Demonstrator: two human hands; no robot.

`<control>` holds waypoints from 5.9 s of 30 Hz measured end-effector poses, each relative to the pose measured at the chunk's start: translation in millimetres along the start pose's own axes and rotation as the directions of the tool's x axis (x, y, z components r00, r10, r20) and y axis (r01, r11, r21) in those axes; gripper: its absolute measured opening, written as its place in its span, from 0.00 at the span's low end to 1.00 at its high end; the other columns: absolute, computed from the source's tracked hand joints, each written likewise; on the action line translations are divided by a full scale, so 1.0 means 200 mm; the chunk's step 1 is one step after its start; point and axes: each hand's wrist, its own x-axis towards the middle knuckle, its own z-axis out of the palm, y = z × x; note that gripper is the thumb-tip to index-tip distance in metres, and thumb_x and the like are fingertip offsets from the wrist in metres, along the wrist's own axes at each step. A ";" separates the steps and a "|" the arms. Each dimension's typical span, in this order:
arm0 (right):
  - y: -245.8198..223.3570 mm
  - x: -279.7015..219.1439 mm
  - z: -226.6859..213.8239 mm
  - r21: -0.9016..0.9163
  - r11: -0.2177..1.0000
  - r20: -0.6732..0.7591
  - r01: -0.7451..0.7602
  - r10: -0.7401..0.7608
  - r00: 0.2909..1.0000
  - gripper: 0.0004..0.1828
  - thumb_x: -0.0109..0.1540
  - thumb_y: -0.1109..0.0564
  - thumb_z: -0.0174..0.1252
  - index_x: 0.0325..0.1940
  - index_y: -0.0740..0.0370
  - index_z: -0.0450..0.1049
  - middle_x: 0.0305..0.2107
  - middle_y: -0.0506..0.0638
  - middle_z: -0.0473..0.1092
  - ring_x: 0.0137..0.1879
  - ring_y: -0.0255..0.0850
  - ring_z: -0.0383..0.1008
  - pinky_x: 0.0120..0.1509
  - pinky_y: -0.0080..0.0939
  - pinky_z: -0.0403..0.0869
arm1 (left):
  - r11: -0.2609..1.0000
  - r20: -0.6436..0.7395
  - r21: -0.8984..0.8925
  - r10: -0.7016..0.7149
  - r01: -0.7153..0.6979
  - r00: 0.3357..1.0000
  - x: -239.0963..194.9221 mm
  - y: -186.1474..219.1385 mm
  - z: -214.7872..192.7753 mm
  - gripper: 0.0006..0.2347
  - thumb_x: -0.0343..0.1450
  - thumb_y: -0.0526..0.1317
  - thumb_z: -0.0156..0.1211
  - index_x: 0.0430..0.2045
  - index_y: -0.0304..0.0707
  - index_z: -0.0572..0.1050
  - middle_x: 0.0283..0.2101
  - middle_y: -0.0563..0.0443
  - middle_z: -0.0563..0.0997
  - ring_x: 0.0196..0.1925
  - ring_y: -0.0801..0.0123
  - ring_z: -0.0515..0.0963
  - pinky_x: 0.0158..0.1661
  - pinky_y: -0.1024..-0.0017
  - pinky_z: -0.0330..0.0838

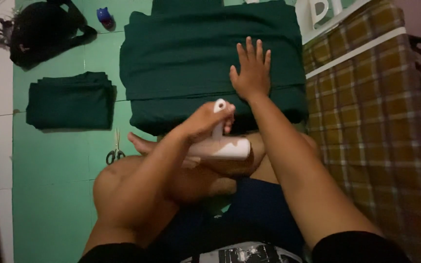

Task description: The person sits on the floor and uses a lint roller to clean a dark green garment. They briefly use scissors to cut a thread from the fabric before continuing to roll the lint roller over the surface. The person folds the garment and continues cleaning it with the roller.

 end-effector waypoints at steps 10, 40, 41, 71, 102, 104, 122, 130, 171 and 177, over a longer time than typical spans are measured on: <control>-0.05 -0.01 -0.06 -0.013 1.000 0.006 -0.014 0.015 1.000 0.33 0.71 0.46 0.47 0.80 0.56 0.54 0.77 0.60 0.44 0.82 0.58 0.36 0.81 0.65 0.38 | 0.369 -0.914 -0.312 0.134 -0.876 0.382 -0.02 0.12 -0.69 0.26 0.69 0.53 0.55 0.57 0.33 0.68 0.59 0.32 0.80 0.60 0.46 0.81 0.58 0.42 0.77; -0.06 -0.01 -0.09 -0.005 1.000 0.032 -0.012 0.013 0.999 0.34 0.73 0.45 0.46 0.81 0.58 0.52 0.78 0.59 0.43 0.82 0.57 0.34 0.81 0.64 0.36 | 0.871 0.280 0.388 -0.424 0.303 0.861 0.07 -0.27 -0.04 0.15 0.70 0.49 0.64 0.40 0.35 0.75 0.30 0.41 0.84 0.27 0.61 0.85 0.29 0.67 0.83; -0.06 -0.01 -0.09 -0.012 1.000 0.032 -0.021 0.022 0.999 0.34 0.72 0.46 0.47 0.81 0.58 0.52 0.77 0.59 0.43 0.82 0.57 0.35 0.81 0.64 0.36 | 0.811 0.228 0.571 -0.304 0.126 0.925 0.10 -0.34 -0.03 0.12 0.66 0.49 0.64 0.36 0.44 0.78 0.33 0.49 0.85 0.32 0.65 0.83 0.34 0.68 0.77; -0.08 0.00 -0.10 -0.027 0.999 0.062 -0.024 0.026 0.998 0.33 0.73 0.50 0.48 0.82 0.60 0.51 0.78 0.61 0.41 0.81 0.59 0.33 0.80 0.67 0.36 | 0.068 -0.464 0.862 0.504 0.502 0.729 0.37 -0.31 -0.64 0.30 0.85 0.61 0.42 0.79 0.54 0.42 0.81 0.53 0.37 0.82 0.54 0.36 0.77 0.49 0.35; -0.19 -0.02 -0.27 0.041 0.998 0.151 -0.044 0.037 0.988 0.31 0.73 0.55 0.49 0.80 0.64 0.53 0.77 0.64 0.42 0.80 0.60 0.35 0.79 0.67 0.37 | 0.834 -0.653 0.536 0.312 0.130 0.690 -0.36 -0.46 -1.30 0.07 0.78 0.42 0.54 0.34 0.44 0.78 0.36 0.50 0.83 0.36 0.64 0.81 0.40 0.59 0.75; -0.20 -0.02 -0.27 0.034 0.999 0.149 -0.041 0.035 0.988 0.32 0.73 0.55 0.49 0.80 0.64 0.52 0.77 0.64 0.42 0.80 0.60 0.34 0.79 0.67 0.37 | 0.847 -0.667 0.519 0.317 0.115 0.674 -0.39 -0.45 -1.30 0.07 0.78 0.41 0.55 0.34 0.43 0.79 0.33 0.51 0.82 0.35 0.67 0.80 0.39 0.62 0.74; -0.14 -0.03 -0.23 0.050 0.999 0.117 -0.005 -0.001 0.993 0.31 0.74 0.56 0.50 0.81 0.66 0.53 0.76 0.65 0.43 0.80 0.61 0.35 0.78 0.68 0.37 | 0.457 -0.871 0.155 -0.355 0.876 0.339 -0.58 -0.89 -1.54 0.08 0.75 0.43 0.58 0.42 0.42 0.78 0.44 0.44 0.79 0.46 0.52 0.78 0.47 0.53 0.74; -0.14 -0.03 -0.24 0.012 1.000 0.062 -0.021 0.021 0.998 0.30 0.72 0.56 0.52 0.79 0.65 0.57 0.75 0.65 0.47 0.79 0.62 0.39 0.77 0.69 0.41 | 0.218 -0.854 0.149 -0.464 0.964 0.237 -0.33 -0.95 -1.62 0.15 0.71 0.46 0.65 0.49 0.45 0.78 0.54 0.46 0.79 0.55 0.49 0.78 0.51 0.48 0.75; -1.12 -0.25 0.06 0.885 0.043 0.447 -0.464 -0.364 0.817 0.13 0.71 0.47 0.49 0.43 0.57 0.72 0.24 0.48 0.67 0.31 0.38 0.69 0.37 0.38 0.66 | 0.703 -0.328 0.385 0.710 -0.598 0.623 -0.71 0.05 -1.09 0.03 0.78 0.37 0.61 0.39 0.45 0.72 0.38 0.55 0.78 0.41 0.71 0.80 0.47 0.69 0.78; -1.08 -0.25 -0.05 0.767 -0.172 0.465 -0.619 -0.515 0.720 0.25 0.65 0.48 0.64 0.59 0.67 0.71 0.46 0.48 0.71 0.36 0.32 0.62 0.43 0.35 0.65 | 0.659 -0.261 0.413 0.747 -0.629 0.612 -0.77 0.03 -1.16 0.04 0.80 0.43 0.57 0.41 0.48 0.72 0.39 0.56 0.76 0.40 0.68 0.76 0.46 0.61 0.78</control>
